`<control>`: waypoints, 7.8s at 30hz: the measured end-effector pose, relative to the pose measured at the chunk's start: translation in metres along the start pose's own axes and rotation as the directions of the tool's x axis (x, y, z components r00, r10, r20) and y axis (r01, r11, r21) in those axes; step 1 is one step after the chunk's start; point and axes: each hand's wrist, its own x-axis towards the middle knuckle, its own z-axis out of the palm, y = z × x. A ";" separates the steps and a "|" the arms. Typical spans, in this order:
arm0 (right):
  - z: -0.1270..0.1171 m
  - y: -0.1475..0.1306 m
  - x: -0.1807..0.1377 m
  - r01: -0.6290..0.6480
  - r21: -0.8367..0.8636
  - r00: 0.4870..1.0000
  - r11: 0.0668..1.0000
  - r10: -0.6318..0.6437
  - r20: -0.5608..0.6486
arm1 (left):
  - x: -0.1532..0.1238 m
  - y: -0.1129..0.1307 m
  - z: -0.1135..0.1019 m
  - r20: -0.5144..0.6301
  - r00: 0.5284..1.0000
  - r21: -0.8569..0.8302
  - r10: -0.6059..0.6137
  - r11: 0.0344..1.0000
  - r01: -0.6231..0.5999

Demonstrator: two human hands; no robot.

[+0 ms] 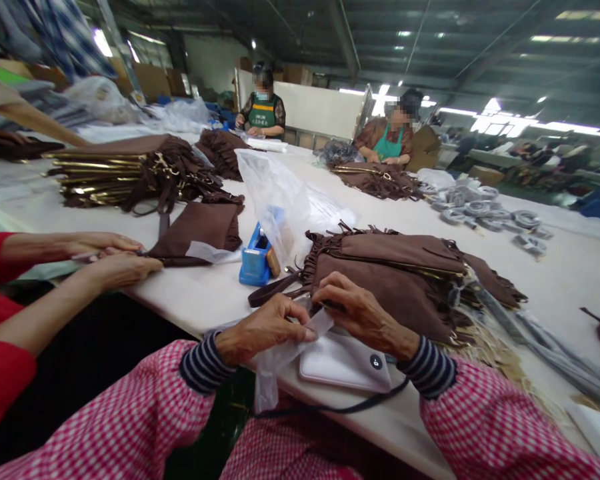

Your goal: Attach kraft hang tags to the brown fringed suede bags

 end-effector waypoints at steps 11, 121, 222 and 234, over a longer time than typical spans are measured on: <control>0.019 -0.010 0.021 0.113 -0.182 0.987 0.977 -0.089 0.136 | -0.044 -0.008 -0.022 -0.091 0.994 0.016 -0.057 0.998 0.058; 0.010 -0.010 0.038 -0.203 0.129 0.961 0.971 0.173 0.215 | -0.048 -0.028 -0.027 -0.356 0.935 0.114 -0.010 0.992 0.054; 0.047 -0.015 -0.014 -0.275 -0.449 0.960 0.850 0.214 -0.183 | 0.021 0.015 0.005 -0.272 0.938 -0.076 -0.215 0.977 0.202; 0.047 -0.016 -0.008 -0.269 -0.378 0.962 0.886 0.228 -0.150 | -0.014 0.015 -0.024 0.093 0.914 -0.022 -0.394 0.917 0.398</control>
